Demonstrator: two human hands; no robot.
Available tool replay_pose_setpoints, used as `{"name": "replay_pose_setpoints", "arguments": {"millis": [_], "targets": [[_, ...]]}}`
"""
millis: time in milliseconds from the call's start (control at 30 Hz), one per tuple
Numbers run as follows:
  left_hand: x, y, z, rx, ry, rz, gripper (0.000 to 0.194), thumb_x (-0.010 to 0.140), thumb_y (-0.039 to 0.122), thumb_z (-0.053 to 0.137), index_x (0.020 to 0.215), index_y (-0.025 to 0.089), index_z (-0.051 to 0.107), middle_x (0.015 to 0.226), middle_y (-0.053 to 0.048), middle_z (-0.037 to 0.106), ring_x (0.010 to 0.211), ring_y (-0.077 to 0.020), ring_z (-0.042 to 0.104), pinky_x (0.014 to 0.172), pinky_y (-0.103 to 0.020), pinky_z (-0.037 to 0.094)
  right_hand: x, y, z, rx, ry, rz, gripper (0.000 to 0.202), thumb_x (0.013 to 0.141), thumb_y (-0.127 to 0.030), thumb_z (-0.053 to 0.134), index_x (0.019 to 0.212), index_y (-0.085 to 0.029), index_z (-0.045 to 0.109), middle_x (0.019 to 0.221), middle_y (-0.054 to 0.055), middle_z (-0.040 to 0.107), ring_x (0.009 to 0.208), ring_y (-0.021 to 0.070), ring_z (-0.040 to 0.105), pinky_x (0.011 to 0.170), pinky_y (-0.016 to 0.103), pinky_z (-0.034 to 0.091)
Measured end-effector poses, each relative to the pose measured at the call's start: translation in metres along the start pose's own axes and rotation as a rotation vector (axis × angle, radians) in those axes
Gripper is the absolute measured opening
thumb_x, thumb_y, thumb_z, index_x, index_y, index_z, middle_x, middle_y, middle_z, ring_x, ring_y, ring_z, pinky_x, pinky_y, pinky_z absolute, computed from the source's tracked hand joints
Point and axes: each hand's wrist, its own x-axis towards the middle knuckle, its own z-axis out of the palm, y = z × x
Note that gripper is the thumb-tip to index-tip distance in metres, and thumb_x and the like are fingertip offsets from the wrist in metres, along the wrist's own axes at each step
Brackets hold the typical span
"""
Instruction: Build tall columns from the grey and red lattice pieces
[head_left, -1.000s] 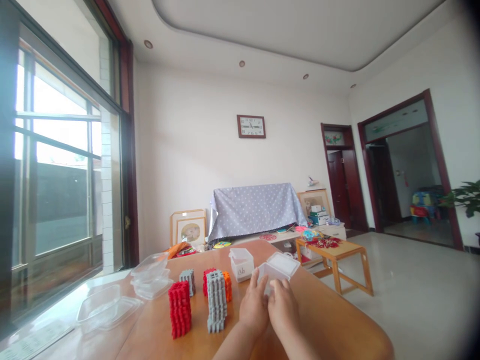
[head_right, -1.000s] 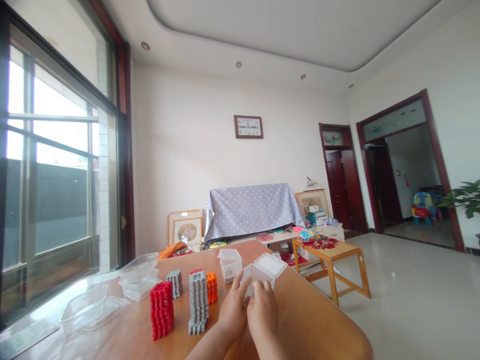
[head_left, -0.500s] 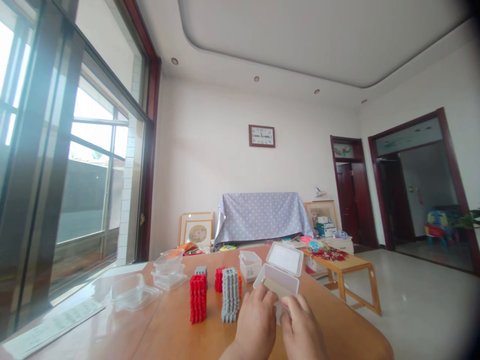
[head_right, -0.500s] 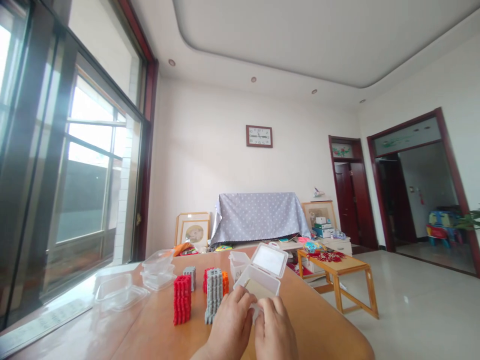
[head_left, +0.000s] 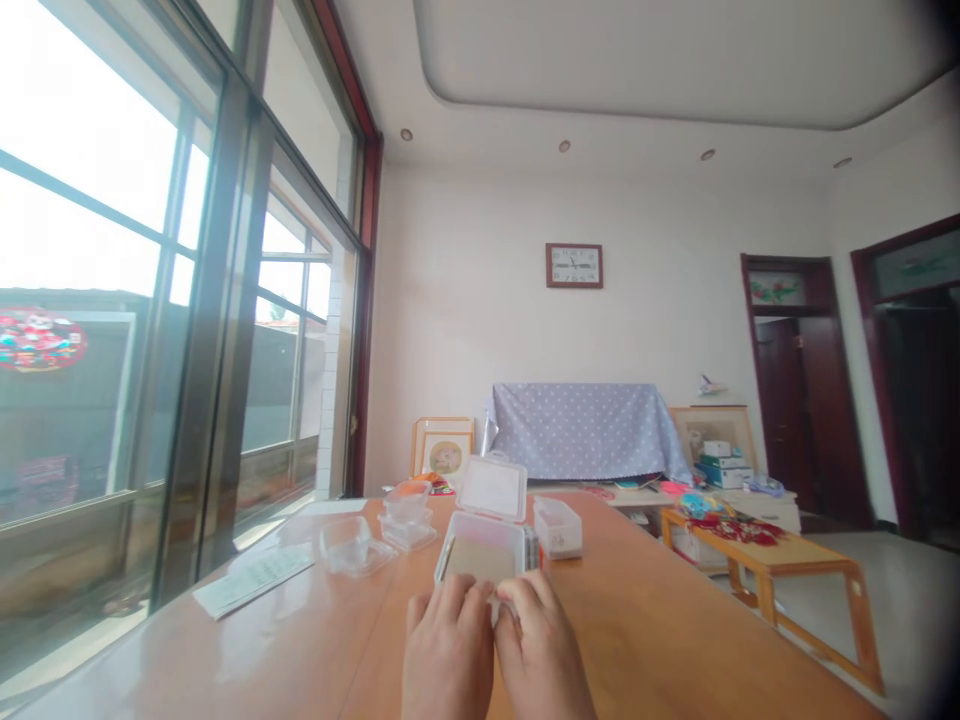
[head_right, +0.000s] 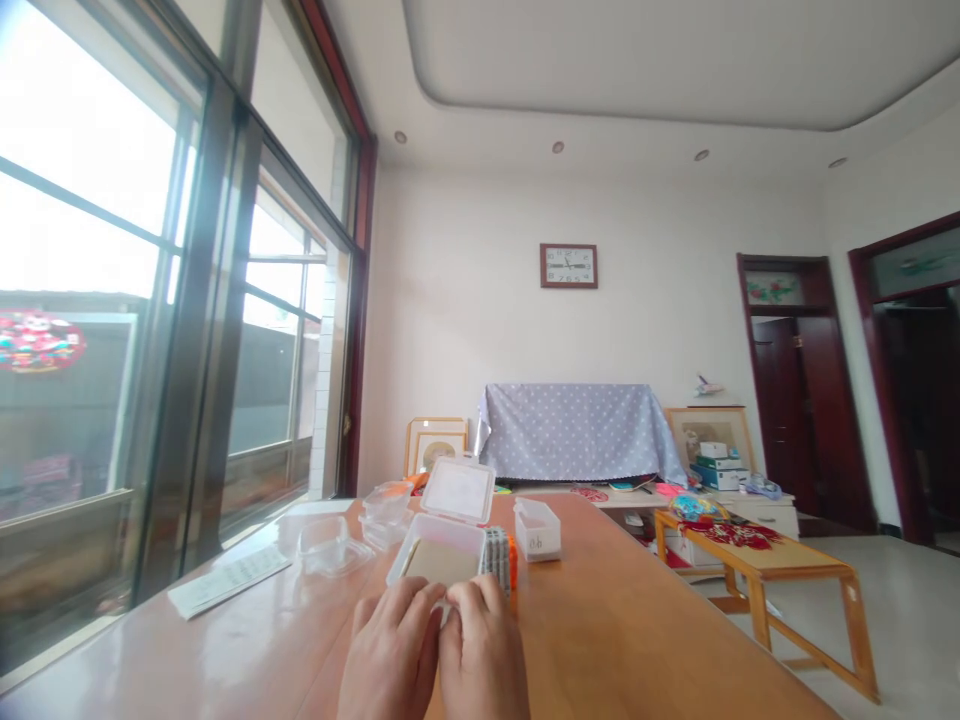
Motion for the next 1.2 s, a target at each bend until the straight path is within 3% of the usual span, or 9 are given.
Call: {"name": "replay_pose_setpoints", "arguments": {"millis": [233, 400, 567, 700, 833, 933, 1033, 1200], "targets": [[-0.023, -0.048, -0.025, 0.173, 0.014, -0.173, 0.028, 0.097, 0.023, 0.044, 0.108, 0.029, 0.069, 0.102, -0.006, 0.068, 0.096, -0.0207, 0.062, 0.087, -0.035, 0.035, 0.010, -0.031, 0.063, 0.221, -0.140, -0.057, 0.032, 0.088, -0.005, 0.041, 0.097, -0.022, 0.065, 0.097, 0.006, 0.061, 0.093, 0.0207, 0.061, 0.086, 0.033, 0.050], [-0.033, -0.075, -0.016, 0.265, -0.043, -0.342, 0.028, 0.096, 0.021, 0.044, 0.108, 0.028, 0.068, 0.104, -0.006, 0.067, 0.099, -0.0222, 0.061, 0.087, -0.036, 0.033, 0.007, -0.032, 0.103, 0.323, -0.246, -0.068, 0.045, 0.082, -0.001, 0.041, 0.111, -0.022, 0.068, 0.106, 0.008, 0.064, 0.102, 0.0216, 0.062, 0.095, 0.034, 0.050], [-0.033, -0.090, 0.004, 0.285, -0.190, -0.508, 0.029, 0.096, 0.023, 0.044, 0.112, 0.027, 0.067, 0.109, -0.006, 0.067, 0.101, -0.0221, 0.060, 0.088, -0.038, 0.030, 0.001, -0.015, 0.129, 0.408, -0.334, -0.048, 0.054, 0.079, -0.002, 0.043, 0.124, -0.021, 0.067, 0.123, 0.010, 0.066, 0.121, 0.0238, 0.059, 0.110, 0.039, 0.043], [-0.030, -0.096, 0.020, 0.308, -0.209, -0.536, 0.031, 0.096, 0.023, 0.042, 0.113, 0.027, 0.067, 0.109, -0.005, 0.067, 0.097, -0.0216, 0.060, 0.085, -0.038, 0.029, 0.000, 0.007, 0.135, 0.457, -0.420, 0.003, 0.057, 0.080, -0.005, 0.045, 0.132, -0.019, 0.064, 0.137, 0.010, 0.061, 0.131, 0.0236, 0.054, 0.117, 0.040, 0.037], [-0.021, -0.096, 0.028, 0.356, -0.204, -0.513, 0.029, 0.095, 0.025, 0.045, 0.111, 0.027, 0.069, 0.106, -0.007, 0.069, 0.106, -0.0266, 0.055, 0.086, -0.039, 0.029, 0.004, 0.022, 0.127, 0.467, -0.445, 0.004, 0.055, 0.082, -0.007, 0.044, 0.132, -0.019, 0.063, 0.138, 0.010, 0.060, 0.131, 0.0229, 0.054, 0.115, 0.038, 0.037], [-0.011, -0.094, 0.029, 0.380, -0.235, -0.510, 0.025, 0.093, 0.026, 0.047, 0.100, 0.025, 0.071, 0.100, -0.008, 0.070, 0.107, -0.0292, 0.051, 0.088, -0.041, 0.027, 0.006, 0.030, 0.120, 0.468, -0.417, 0.030, 0.048, 0.084, -0.009, 0.043, 0.125, -0.019, 0.066, 0.126, 0.010, 0.066, 0.119, 0.0226, 0.061, 0.106, 0.035, 0.044], [-0.001, -0.094, 0.033, 0.404, -0.271, -0.510, 0.022, 0.092, 0.027, 0.048, 0.091, 0.024, 0.070, 0.098, -0.008, 0.070, 0.109, -0.0300, 0.049, 0.090, -0.042, 0.027, 0.004, 0.038, 0.117, 0.450, -0.437, 0.093, 0.034, 0.088, -0.014, 0.041, 0.105, -0.020, 0.070, 0.099, 0.009, 0.070, 0.096, 0.0222, 0.066, 0.087, 0.032, 0.050], [0.010, -0.099, 0.048, 0.450, -0.315, -0.514, 0.021, 0.092, 0.029, 0.048, 0.091, 0.023, 0.068, 0.100, -0.009, 0.069, 0.107, -0.0298, 0.050, 0.090, -0.044, 0.027, 0.005, 0.050, 0.117, 0.418, -0.452, 0.161, 0.026, 0.090, -0.019, 0.043, 0.088, -0.020, 0.069, 0.084, 0.006, 0.070, 0.082, 0.0212, 0.066, 0.076, 0.029, 0.046]]}}
